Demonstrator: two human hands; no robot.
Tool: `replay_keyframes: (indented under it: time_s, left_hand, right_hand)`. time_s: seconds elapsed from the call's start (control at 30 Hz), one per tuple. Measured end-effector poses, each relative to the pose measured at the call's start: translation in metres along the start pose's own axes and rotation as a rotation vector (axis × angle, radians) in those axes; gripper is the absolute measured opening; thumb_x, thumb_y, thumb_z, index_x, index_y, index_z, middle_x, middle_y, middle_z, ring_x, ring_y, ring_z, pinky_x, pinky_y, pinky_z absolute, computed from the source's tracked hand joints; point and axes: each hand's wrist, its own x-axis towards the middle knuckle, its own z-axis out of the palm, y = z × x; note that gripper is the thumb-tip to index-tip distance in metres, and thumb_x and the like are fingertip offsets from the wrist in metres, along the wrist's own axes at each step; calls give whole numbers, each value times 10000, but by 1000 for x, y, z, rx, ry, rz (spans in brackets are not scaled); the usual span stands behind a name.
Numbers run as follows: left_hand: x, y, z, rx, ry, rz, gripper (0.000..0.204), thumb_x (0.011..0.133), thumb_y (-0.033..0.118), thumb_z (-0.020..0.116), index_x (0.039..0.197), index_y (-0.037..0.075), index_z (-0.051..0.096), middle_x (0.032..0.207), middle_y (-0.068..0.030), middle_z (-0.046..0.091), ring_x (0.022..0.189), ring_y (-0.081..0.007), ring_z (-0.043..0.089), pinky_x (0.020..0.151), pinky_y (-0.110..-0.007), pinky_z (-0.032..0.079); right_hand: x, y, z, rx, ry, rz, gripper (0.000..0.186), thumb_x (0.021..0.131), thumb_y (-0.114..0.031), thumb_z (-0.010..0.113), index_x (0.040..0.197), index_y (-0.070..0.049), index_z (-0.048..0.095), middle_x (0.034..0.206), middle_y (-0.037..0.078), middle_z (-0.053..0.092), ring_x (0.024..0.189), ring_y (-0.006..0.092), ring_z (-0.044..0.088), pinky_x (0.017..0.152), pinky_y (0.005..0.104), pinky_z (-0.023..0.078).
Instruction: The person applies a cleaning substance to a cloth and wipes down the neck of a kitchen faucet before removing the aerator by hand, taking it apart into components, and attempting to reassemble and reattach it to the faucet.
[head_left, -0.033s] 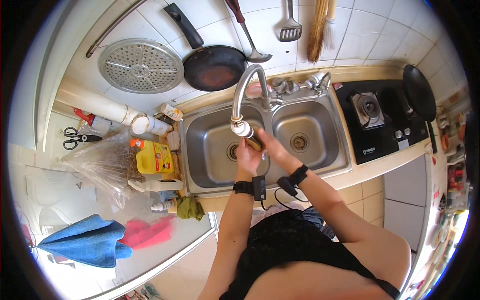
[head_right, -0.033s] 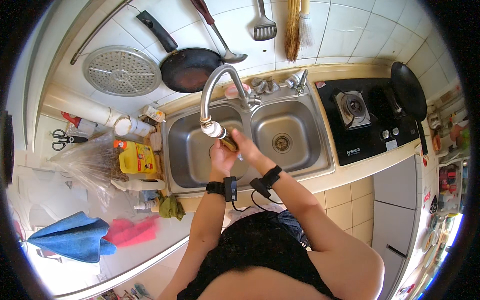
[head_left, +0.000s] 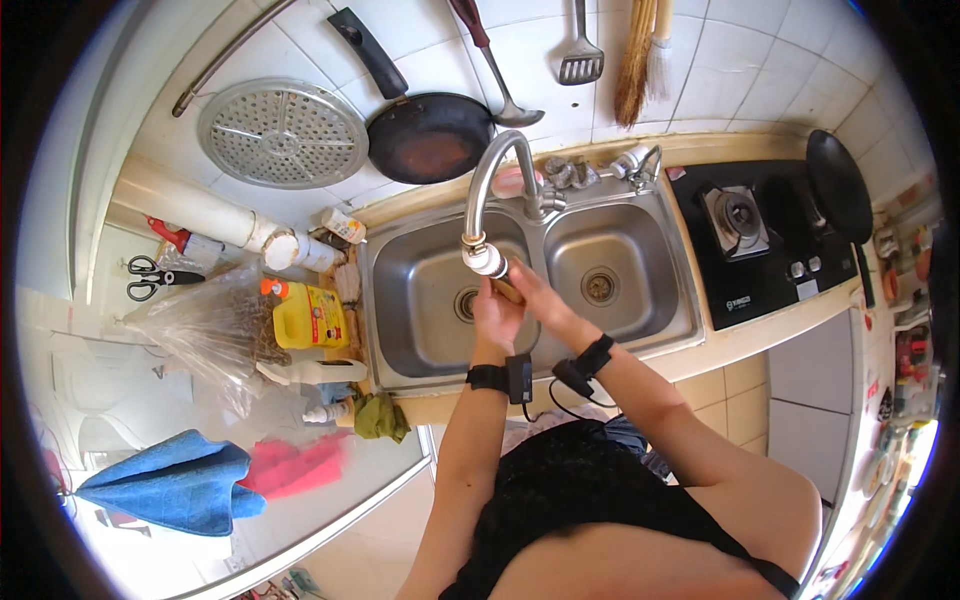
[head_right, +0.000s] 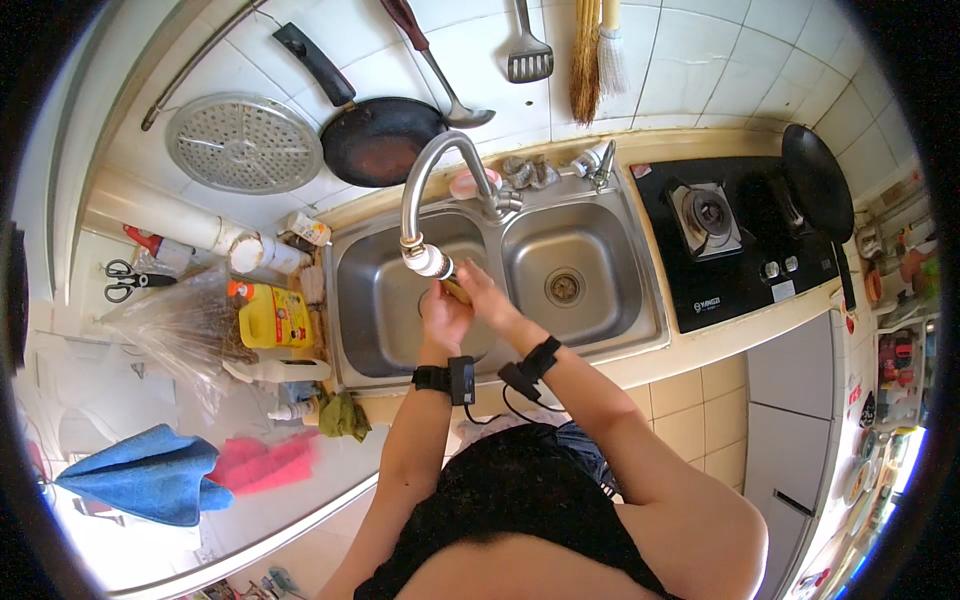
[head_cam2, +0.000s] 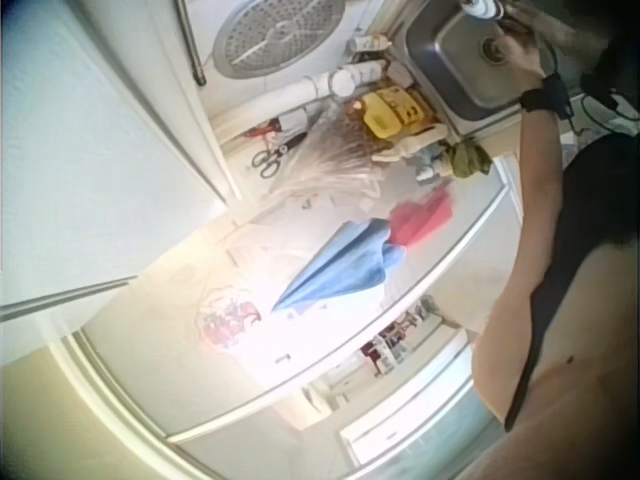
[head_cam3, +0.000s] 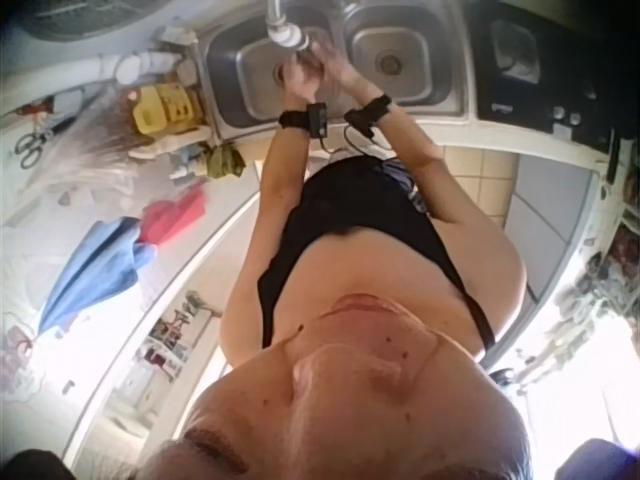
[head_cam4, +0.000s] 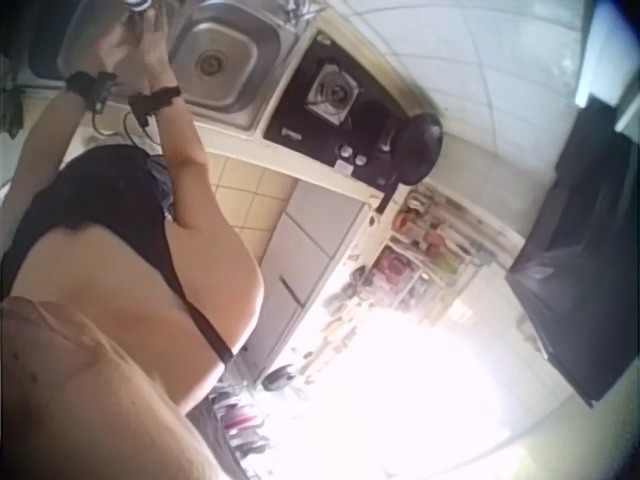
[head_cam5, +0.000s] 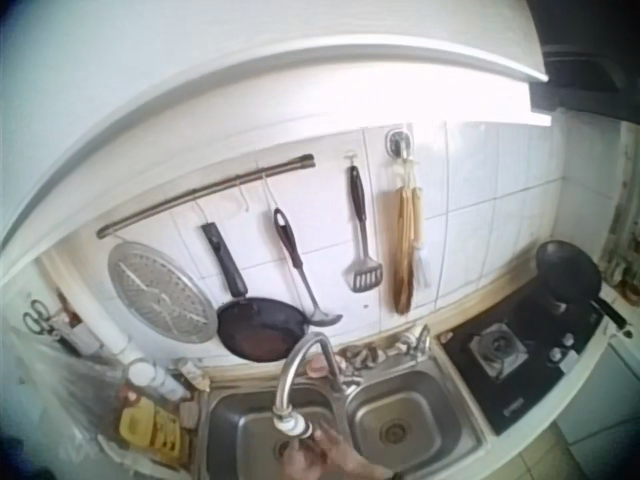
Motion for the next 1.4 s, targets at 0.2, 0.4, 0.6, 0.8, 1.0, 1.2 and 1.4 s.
replay_keyframes:
  time_s: [0.2,0.4,0.6,0.8,1.0,1.2,1.4]
  left_hand:
    - [-15,0,25,-95,55,-251,474,1024,441,418,1293,62,508,1215,-132,603,1104,-299,590,962,-447,485]
    - [19,13,22,-725,-4,-383,405,989,389,504,1201,61,613,1144,-159,634,991,-285,628,875,-396,541]
    - [-28,48,18,-295,-25,-121,492,1009,417,466,1382,96,456,1388,-125,505,1298,-345,464,1099,-528,377]
    - [-74,122,126,407,-103,422,492,1048,407,364,1435,105,396,1461,-133,416,1346,-331,407,1104,-515,372]
    - [-45,91,217,2007,-233,1023,656,881,-27,582,1464,-61,282,1360,-301,410,1282,-441,419,1047,-434,416]
    - [4,117,271,2397,-297,676,458,903,45,560,1317,-79,410,1120,-278,544,1002,-445,573,859,-475,488]
    - [74,85,303,2966,-589,439,384,852,375,681,1013,29,726,1039,-168,696,1051,-363,621,864,-475,491]
  right_hand:
    - [8,-2,-30,-1102,74,-568,440,1000,-442,462,1260,-131,635,1448,210,452,1294,390,447,1074,453,337]
    - [58,-36,-81,39,283,-50,309,980,-279,556,1150,-36,644,1007,90,694,766,189,676,661,290,525]
    - [34,-58,-84,7,109,-33,246,965,-166,572,1143,-5,626,995,64,668,820,135,665,676,263,523]
    - [1,-38,-82,-3,70,-22,244,973,-156,563,1150,0,626,1005,62,657,835,143,663,709,263,523]
    - [-17,-27,-83,76,95,1,223,974,-122,549,1149,-7,626,1004,61,664,843,134,649,735,258,516]
    - [-39,-6,-107,75,136,86,187,970,-109,545,1104,-6,626,980,60,668,818,129,647,710,251,508]
    - [-52,4,-102,122,136,83,181,966,-102,547,1095,1,623,969,56,667,812,127,654,696,249,507]
